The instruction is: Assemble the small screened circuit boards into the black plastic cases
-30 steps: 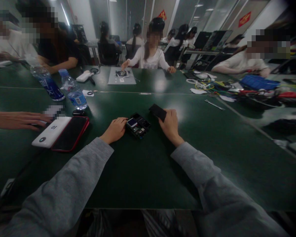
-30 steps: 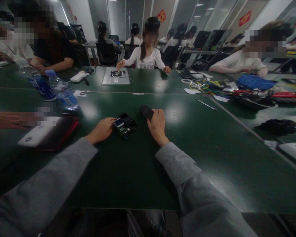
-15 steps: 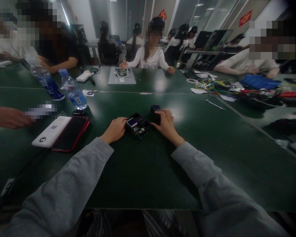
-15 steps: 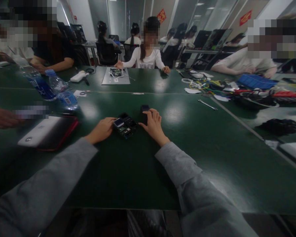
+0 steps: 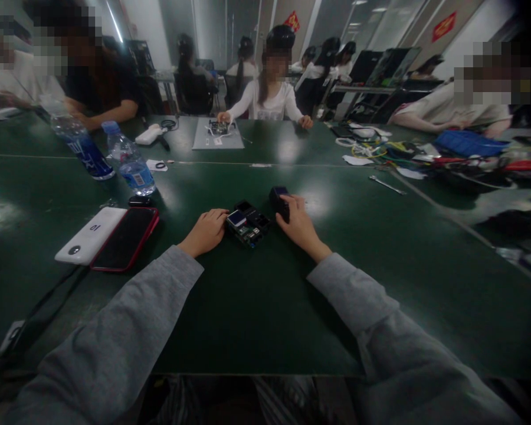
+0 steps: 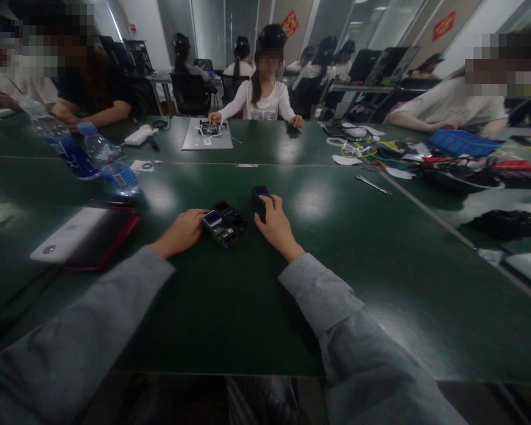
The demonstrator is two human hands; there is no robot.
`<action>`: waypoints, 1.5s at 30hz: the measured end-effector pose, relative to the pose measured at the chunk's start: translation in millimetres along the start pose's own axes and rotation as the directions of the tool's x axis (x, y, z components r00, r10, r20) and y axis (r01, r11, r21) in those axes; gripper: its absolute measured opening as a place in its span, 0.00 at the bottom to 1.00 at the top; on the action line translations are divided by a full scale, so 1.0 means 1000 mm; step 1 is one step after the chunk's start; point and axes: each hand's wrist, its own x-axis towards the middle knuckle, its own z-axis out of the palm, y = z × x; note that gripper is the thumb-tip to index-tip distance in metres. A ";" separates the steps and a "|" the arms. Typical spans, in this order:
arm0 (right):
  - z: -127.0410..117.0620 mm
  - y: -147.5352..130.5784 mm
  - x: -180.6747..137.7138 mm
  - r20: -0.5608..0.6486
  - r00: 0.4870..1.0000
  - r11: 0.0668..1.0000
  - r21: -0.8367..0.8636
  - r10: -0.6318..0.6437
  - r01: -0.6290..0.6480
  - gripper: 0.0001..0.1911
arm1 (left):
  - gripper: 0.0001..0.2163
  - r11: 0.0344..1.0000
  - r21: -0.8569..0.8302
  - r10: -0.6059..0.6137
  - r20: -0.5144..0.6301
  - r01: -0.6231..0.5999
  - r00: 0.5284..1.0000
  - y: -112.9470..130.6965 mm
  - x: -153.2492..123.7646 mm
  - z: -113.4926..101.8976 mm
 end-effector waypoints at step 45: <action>0.004 -0.001 0.001 0.090 0.982 0.987 0.007 -0.163 0.164 0.31 | 0.18 1.000 0.004 0.017 -0.008 -0.017 1.000 -0.003 0.001 0.002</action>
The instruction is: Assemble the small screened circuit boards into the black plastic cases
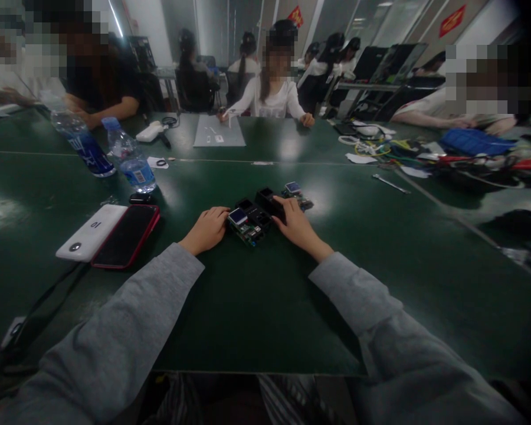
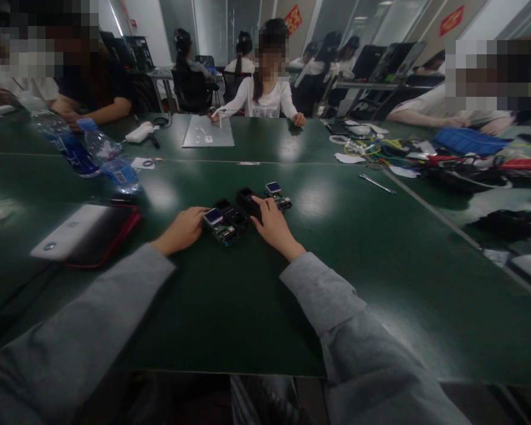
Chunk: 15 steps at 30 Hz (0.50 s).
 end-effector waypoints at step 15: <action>0.000 -0.001 0.001 0.017 1.000 1.000 -0.016 0.018 -0.017 0.31 | 0.17 1.000 0.007 0.004 -0.010 -0.003 1.000 0.001 0.000 -0.001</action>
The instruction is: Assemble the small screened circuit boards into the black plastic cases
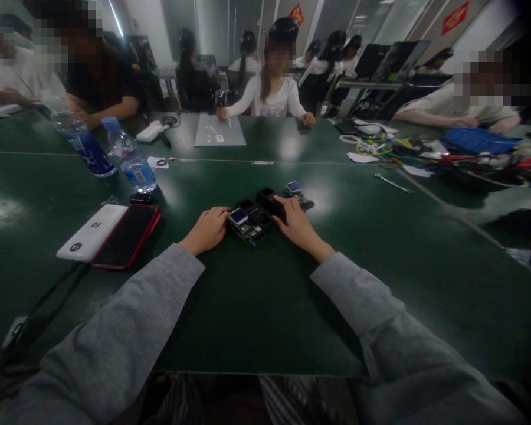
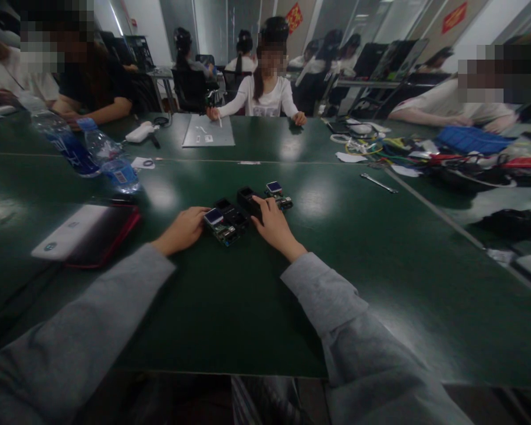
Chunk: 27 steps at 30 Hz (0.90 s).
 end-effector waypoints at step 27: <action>-0.002 -0.002 0.000 0.010 1.000 1.000 0.005 0.007 -0.007 0.32 | 0.18 1.000 0.006 -0.003 0.005 0.003 1.000 0.000 0.000 0.000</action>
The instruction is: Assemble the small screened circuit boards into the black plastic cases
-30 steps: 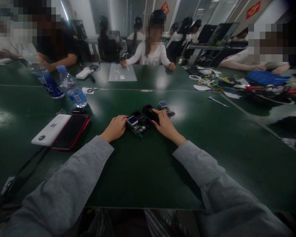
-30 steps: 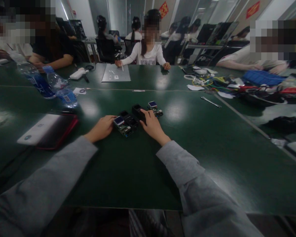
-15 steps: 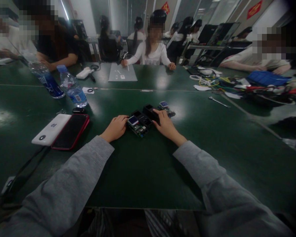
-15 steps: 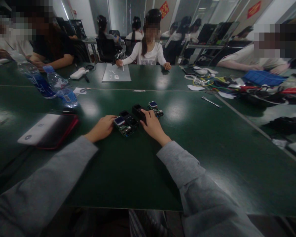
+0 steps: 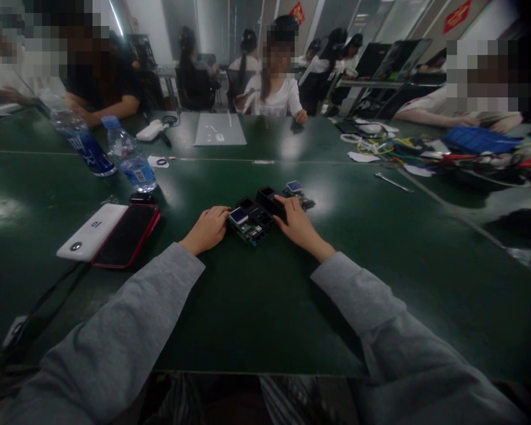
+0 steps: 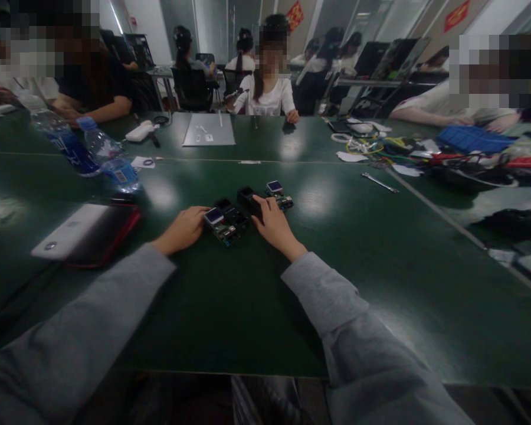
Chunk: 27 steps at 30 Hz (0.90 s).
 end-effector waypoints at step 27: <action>-0.001 -0.001 0.000 0.007 1.000 1.000 0.009 0.009 -0.009 0.31 | 0.18 1.000 -0.018 0.001 -0.007 -0.001 1.000 -0.001 0.000 0.001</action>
